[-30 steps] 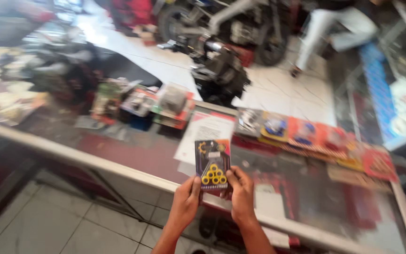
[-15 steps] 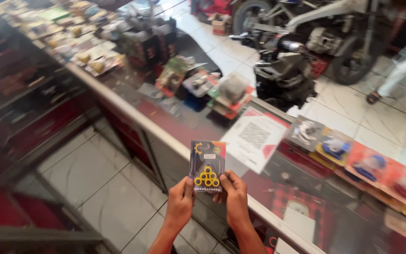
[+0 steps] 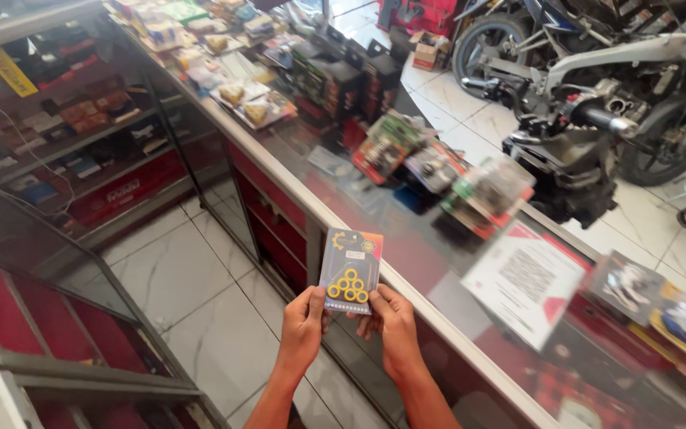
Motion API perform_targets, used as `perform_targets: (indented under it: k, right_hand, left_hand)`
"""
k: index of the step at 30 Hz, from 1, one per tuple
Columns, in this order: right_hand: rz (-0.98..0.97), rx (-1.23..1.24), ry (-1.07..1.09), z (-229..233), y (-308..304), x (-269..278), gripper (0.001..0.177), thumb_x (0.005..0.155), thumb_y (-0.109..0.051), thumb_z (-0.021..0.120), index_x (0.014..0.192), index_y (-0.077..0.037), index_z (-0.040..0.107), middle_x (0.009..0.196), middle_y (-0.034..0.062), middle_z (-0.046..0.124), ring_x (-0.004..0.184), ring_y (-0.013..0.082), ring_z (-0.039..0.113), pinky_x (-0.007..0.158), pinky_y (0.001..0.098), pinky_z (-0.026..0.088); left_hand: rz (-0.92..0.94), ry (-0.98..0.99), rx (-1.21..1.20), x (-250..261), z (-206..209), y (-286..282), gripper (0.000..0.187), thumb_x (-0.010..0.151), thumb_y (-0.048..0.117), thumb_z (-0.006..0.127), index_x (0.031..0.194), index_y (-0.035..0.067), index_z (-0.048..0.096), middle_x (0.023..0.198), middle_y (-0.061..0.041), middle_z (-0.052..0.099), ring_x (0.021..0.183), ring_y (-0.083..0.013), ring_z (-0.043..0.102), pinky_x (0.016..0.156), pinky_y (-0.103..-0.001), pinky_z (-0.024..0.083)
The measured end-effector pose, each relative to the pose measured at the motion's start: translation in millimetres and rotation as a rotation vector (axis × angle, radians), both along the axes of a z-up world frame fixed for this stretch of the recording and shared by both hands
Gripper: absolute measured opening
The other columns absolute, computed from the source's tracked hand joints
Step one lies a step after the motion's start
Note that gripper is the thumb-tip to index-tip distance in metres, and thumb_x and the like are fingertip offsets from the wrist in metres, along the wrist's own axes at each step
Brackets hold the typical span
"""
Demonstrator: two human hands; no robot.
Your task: The person picks up several packaged motorcycle parts from a shelf and a counter, including a small green package, a blue KNZ package, and a yellow fidget spinner toy, and places them on a glass display counter.
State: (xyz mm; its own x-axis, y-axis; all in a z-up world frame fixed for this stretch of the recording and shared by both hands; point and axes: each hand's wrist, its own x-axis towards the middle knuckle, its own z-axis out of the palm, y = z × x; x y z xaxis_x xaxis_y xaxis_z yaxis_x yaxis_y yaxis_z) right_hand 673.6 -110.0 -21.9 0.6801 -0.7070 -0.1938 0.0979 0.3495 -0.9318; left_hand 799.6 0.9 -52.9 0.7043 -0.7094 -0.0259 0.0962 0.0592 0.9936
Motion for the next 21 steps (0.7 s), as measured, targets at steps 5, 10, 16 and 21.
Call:
perform_targets:
  k: [5,10,16,21]
  right_hand:
    - [-0.014,0.072,0.009,-1,14,75,0.032,0.104,-0.023,0.044,0.103,-0.001,0.068,0.076,0.0093,0.071,0.052,0.0124,0.057,0.049,0.027,0.046]
    - [-0.007,0.089,-0.089,-6,19,147,0.03,0.105,-0.022,0.044,0.1,-0.001,0.064,0.075,0.0124,0.071,0.052,0.0146,0.058,0.05,0.028,0.045]
    - [0.014,0.146,-0.077,-10,21,201,0.03,0.103,-0.025,0.045,0.098,-0.003,0.065,0.074,0.012,0.072,0.052,0.0165,0.06,0.05,0.029,0.046]
    - [-0.102,0.119,-0.049,-20,-2,234,0.023,0.101,-0.021,0.052,0.101,-0.004,0.067,0.071,0.0065,0.067,0.053,0.0141,0.059,0.049,0.0288,0.045]
  left_hand:
    - [0.022,-0.037,-0.029,70,5,8,0.042,0.106,0.034,0.051,0.078,0.004,0.055,0.065,0.001,0.052,0.055,-0.0062,0.047,0.048,-0.027,0.04]
    - [0.07,-0.102,0.052,128,12,17,0.041,0.106,0.034,0.049,0.079,0.004,0.055,0.061,0.0,0.051,0.053,-0.0062,0.048,0.048,-0.027,0.04]
    - [0.075,-0.14,0.024,190,12,28,0.042,0.107,0.034,0.049,0.078,0.004,0.055,0.059,0.001,0.051,0.052,-0.0061,0.049,0.047,-0.027,0.04]
    - [0.074,-0.137,0.066,224,7,17,0.041,0.106,0.032,0.051,0.078,0.002,0.055,0.059,-0.001,0.048,0.054,-0.0095,0.045,0.048,-0.03,0.039]
